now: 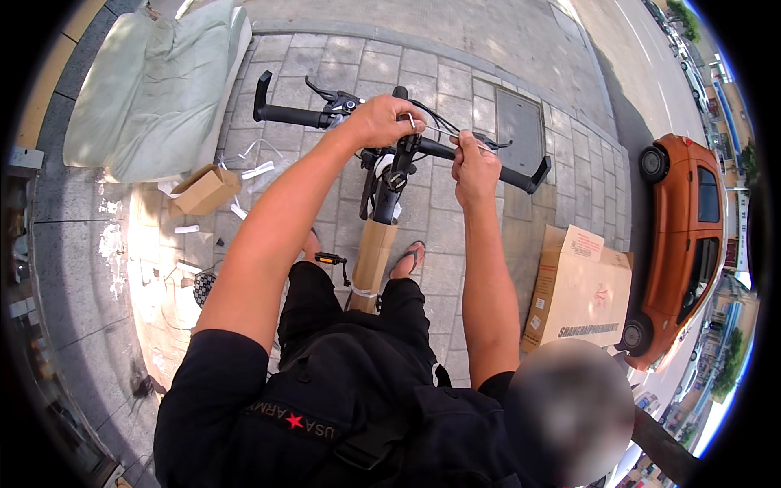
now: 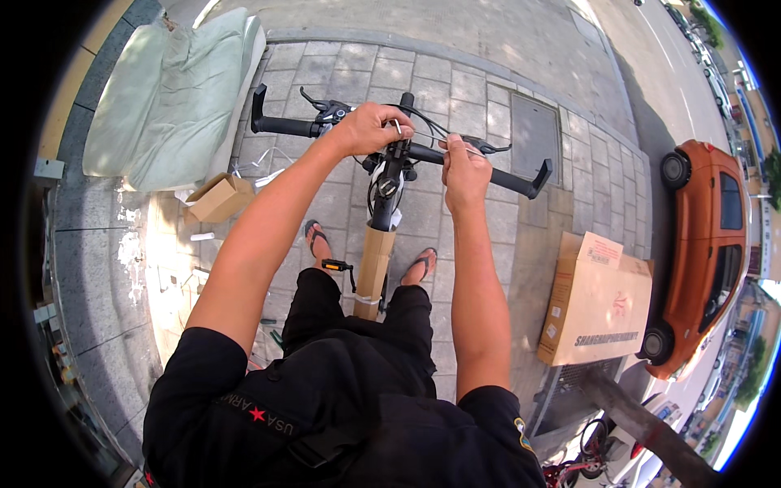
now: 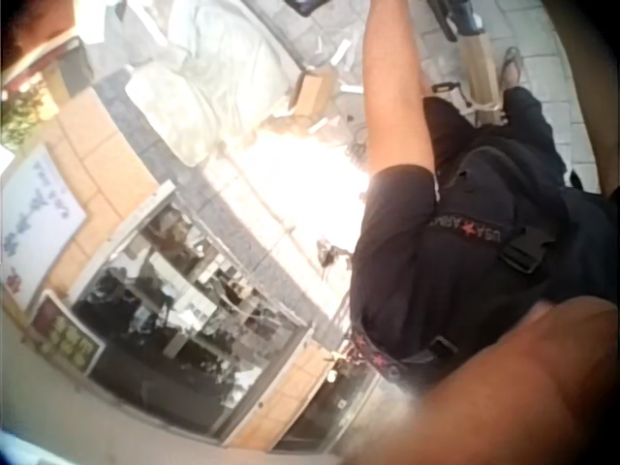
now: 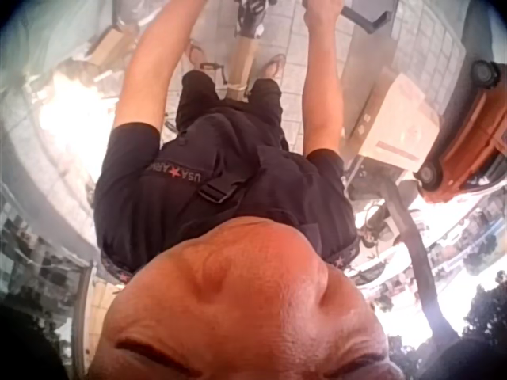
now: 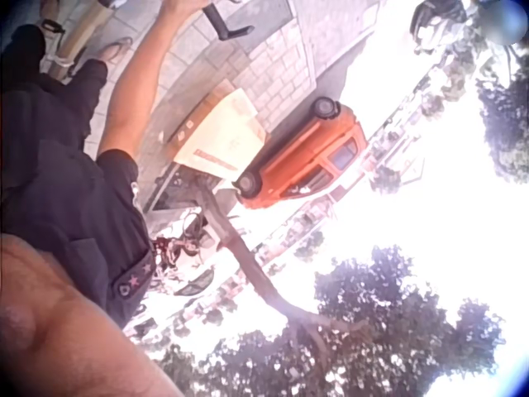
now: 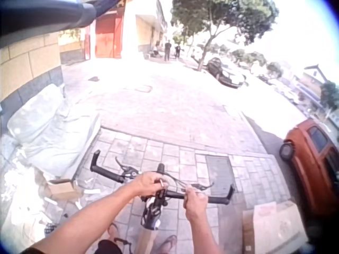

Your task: The person assembles a bicycle on a sidewalk, starting by adjusting the handlebars and brake cables. They then sit on the ground to work on the rear wheel area, using tools to tighten components and install parts.

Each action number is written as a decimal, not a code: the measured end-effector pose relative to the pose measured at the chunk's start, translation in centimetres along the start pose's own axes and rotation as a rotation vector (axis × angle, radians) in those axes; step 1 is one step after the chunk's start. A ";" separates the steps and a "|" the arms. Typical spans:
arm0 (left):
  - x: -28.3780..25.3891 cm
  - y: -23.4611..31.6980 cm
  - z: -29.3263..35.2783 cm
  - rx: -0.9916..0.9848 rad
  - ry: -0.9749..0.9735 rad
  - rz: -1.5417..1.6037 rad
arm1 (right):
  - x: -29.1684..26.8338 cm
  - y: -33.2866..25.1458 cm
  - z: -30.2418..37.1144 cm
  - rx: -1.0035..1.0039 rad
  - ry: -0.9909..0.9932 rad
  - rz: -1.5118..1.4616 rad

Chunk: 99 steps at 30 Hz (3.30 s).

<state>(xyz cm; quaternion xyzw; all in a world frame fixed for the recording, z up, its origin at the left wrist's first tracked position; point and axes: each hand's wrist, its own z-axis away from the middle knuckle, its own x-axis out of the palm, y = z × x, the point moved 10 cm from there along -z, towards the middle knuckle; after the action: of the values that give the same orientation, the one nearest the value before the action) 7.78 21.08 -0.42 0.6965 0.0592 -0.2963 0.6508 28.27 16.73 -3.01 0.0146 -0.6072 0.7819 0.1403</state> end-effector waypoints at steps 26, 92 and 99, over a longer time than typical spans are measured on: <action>-0.1 0.5 -0.1 0.125 0.037 -0.119 | 0.3 -0.7 0.5 -0.034 0.048 0.043; -18.4 -7.7 0.0 0.119 0.451 -0.810 | -1.1 -7.9 -15.7 -0.711 -0.431 1.770; -19.4 -9.4 -1.6 0.118 0.504 -0.833 | -0.9 -7.8 -17.5 -0.949 -0.401 1.689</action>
<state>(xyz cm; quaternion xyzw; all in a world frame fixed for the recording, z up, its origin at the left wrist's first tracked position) -11.97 29.86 0.87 0.6993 0.4715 -0.3567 0.4018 33.52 34.95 -0.38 -0.3490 -0.6810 0.2838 -0.5778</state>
